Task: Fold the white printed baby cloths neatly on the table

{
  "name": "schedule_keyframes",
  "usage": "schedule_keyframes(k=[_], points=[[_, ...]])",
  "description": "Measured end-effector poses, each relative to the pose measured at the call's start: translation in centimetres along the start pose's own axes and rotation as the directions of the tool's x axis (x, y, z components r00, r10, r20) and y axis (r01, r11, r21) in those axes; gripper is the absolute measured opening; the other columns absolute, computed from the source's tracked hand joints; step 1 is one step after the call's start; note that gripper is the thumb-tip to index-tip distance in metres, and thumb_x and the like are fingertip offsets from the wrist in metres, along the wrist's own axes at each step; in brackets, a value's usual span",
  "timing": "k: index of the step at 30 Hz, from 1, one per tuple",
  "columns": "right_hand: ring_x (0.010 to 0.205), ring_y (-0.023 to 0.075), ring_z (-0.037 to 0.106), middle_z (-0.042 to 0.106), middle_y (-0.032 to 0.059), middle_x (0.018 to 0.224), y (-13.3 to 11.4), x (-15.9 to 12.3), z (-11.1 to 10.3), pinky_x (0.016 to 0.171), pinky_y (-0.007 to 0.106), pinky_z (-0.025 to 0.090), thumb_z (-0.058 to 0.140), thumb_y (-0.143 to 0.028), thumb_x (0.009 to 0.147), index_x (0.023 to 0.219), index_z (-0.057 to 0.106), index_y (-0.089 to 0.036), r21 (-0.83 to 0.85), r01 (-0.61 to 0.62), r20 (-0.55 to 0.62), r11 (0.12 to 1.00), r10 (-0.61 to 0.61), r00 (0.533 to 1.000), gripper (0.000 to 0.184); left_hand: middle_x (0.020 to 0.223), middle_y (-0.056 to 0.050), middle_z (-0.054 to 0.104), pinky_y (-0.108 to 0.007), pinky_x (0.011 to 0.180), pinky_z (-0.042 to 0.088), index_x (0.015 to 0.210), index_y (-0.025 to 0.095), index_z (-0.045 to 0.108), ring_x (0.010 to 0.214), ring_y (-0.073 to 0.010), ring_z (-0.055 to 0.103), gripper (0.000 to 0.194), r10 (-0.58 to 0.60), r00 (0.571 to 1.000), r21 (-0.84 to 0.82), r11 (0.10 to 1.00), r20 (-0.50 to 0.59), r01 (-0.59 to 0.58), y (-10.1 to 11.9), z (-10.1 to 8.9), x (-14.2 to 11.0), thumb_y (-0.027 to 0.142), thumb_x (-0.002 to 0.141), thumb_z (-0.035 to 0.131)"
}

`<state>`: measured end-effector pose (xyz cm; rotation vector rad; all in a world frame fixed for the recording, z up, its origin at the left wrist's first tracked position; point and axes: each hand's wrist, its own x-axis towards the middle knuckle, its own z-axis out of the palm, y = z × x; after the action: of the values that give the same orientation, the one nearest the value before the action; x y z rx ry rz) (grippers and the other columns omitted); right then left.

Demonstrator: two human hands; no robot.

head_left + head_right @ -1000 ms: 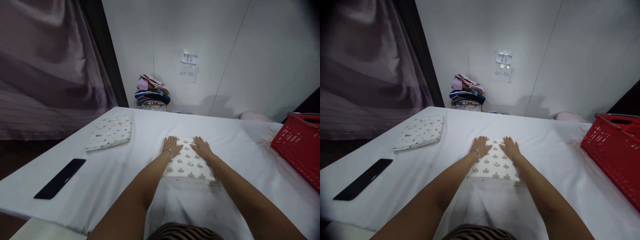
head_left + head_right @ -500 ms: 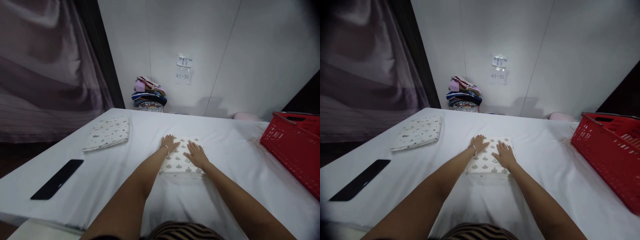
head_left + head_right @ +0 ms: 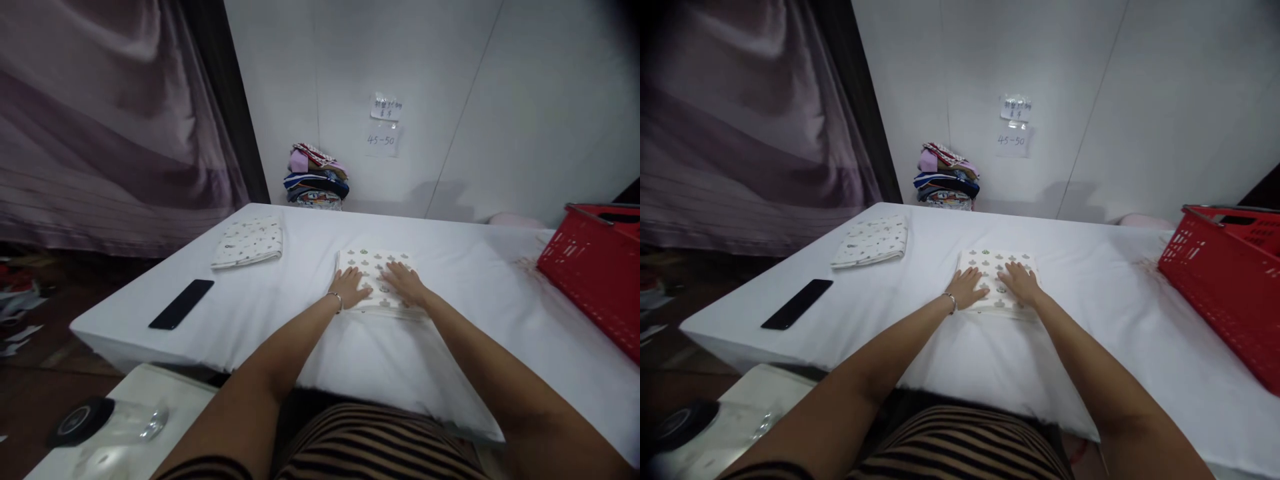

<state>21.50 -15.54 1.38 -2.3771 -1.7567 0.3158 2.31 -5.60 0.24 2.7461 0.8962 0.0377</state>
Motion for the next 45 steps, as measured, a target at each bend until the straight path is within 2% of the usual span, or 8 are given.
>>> schedule_keyframes(k=[3, 8, 11, 17, 23, 28, 39, 45], points=[[0.139, 0.0231, 0.012, 0.021, 0.0045, 0.151, -0.4, -2.5, 1.0, 0.110, 0.047, 0.010, 0.019, -0.058, 0.091, 0.141, 0.030, -0.024, -0.031, 0.049, -0.059, 0.998, -0.050, 0.997, 0.061, 0.152, -0.006, 0.017, -0.045, 0.113, 0.008, 0.141, 0.019, 0.026, 0.140, -0.0212, 0.010, 0.075, 0.014, 1.000, 0.001, 1.000, 0.019, -0.015, 0.0, -0.4, 0.5, 0.066, 0.083, 0.020], [0.137, 0.0241, 0.021, 0.030, 0.0048, 0.147, -0.3, -4.6, 1.0, 0.109, 0.047, 0.018, 0.021, -0.052, 0.092, 0.132, 0.043, -0.025, -0.015, 0.083, -0.073, 0.996, -0.084, 0.994, 0.053, 0.152, -0.005, 0.019, -0.043, 0.113, 0.011, 0.139, 0.021, 0.029, 0.140, -0.0206, 0.013, 0.069, 0.027, 0.999, -0.008, 1.000, 0.020, -0.026, 0.2, -1.1, -0.2, 0.063, 0.085, 0.022], [0.134, 0.0233, 0.028, 0.040, 0.0026, 0.142, 0.7, -5.8, 0.7, 0.106, 0.044, 0.026, 0.022, -0.050, 0.093, 0.130, 0.045, -0.028, 0.035, 0.134, -0.116, 0.990, -0.129, 0.985, 0.049, 0.150, -0.005, 0.026, -0.039, 0.112, 0.014, 0.138, 0.021, 0.032, 0.139, -0.0189, 0.016, 0.064, 0.026, 0.998, -0.046, 0.999, -0.050, -0.028, -0.2, -1.3, -2.1, 0.060, 0.088, 0.021], [0.135, 0.0228, 0.027, 0.036, 0.0043, 0.144, 2.9, -9.0, 2.4, 0.109, 0.045, 0.020, 0.036, -0.047, 0.090, 0.138, 0.036, -0.026, -0.053, 0.244, -0.222, 0.968, -0.250, 0.942, 0.053, 0.148, -0.003, 0.030, -0.037, 0.114, 0.010, 0.139, 0.024, 0.031, 0.138, -0.0174, 0.019, 0.061, 0.166, 0.974, -0.001, 0.986, -0.157, -0.168, -1.1, -0.3, -6.7, 0.053, 0.086, 0.039], [0.133, 0.0200, 0.030, 0.038, 0.0048, 0.143, 3.3, -9.0, 2.6, 0.109, 0.042, 0.022, 0.031, -0.035, 0.091, 0.138, 0.038, -0.023, -0.090, 0.263, -0.225, 0.961, -0.277, 0.934, 0.048, 0.143, -0.003, 0.039, -0.034, 0.114, 0.012, 0.135, 0.021, 0.037, 0.135, -0.0146, 0.026, 0.045, 0.234, 0.961, 0.099, 0.970, -0.147, -0.221, -0.7, -0.3, -6.6, 0.027, 0.091, 0.032], [0.134, 0.0174, 0.028, 0.037, 0.0034, 0.144, 3.9, -9.0, 2.8, 0.110, 0.040, 0.021, 0.024, -0.034, 0.094, 0.138, 0.038, -0.023, -0.106, 0.303, -0.225, 0.947, -0.319, 0.921, 0.047, 0.143, 0.001, 0.038, -0.036, 0.114, 0.014, 0.134, 0.026, 0.038, 0.135, -0.0122, 0.025, 0.052, 0.237, 0.967, 0.142, 0.965, -0.096, -0.222, -1.6, 0.0, -6.1, 0.008, 0.087, 0.026], [0.135, 0.0209, 0.027, 0.035, 0.0051, 0.145, 3.4, -9.5, 3.4, 0.109, 0.042, 0.022, 0.029, -0.045, 0.093, 0.140, 0.034, -0.023, -0.182, 0.257, -0.234, 0.949, -0.296, 0.926, 0.052, 0.144, 0.001, 0.038, -0.039, 0.114, 0.012, 0.133, 0.025, 0.040, 0.136, -0.0142, 0.024, 0.054, 0.260, 0.952, 0.167, 0.958, -0.158, -0.234, -2.8, 0.0, -7.3, 0.009, 0.082, 0.031], [0.136, 0.0236, 0.023, 0.032, 0.0059, 0.146, 1.8, -9.1, 3.7, 0.109, 0.048, 0.017, 0.031, -0.046, 0.091, 0.142, 0.029, -0.023, -0.227, 0.227, -0.278, 0.947, -0.286, 0.917, 0.056, 0.142, 0.001, 0.040, -0.046, 0.114, 0.009, 0.132, 0.026, 0.040, 0.137, -0.0189, 0.022, 0.061, 0.122, 0.982, 0.057, 0.992, -0.143, -0.115, -0.9, -0.8, -7.7, 0.011, 0.072, 0.041]])
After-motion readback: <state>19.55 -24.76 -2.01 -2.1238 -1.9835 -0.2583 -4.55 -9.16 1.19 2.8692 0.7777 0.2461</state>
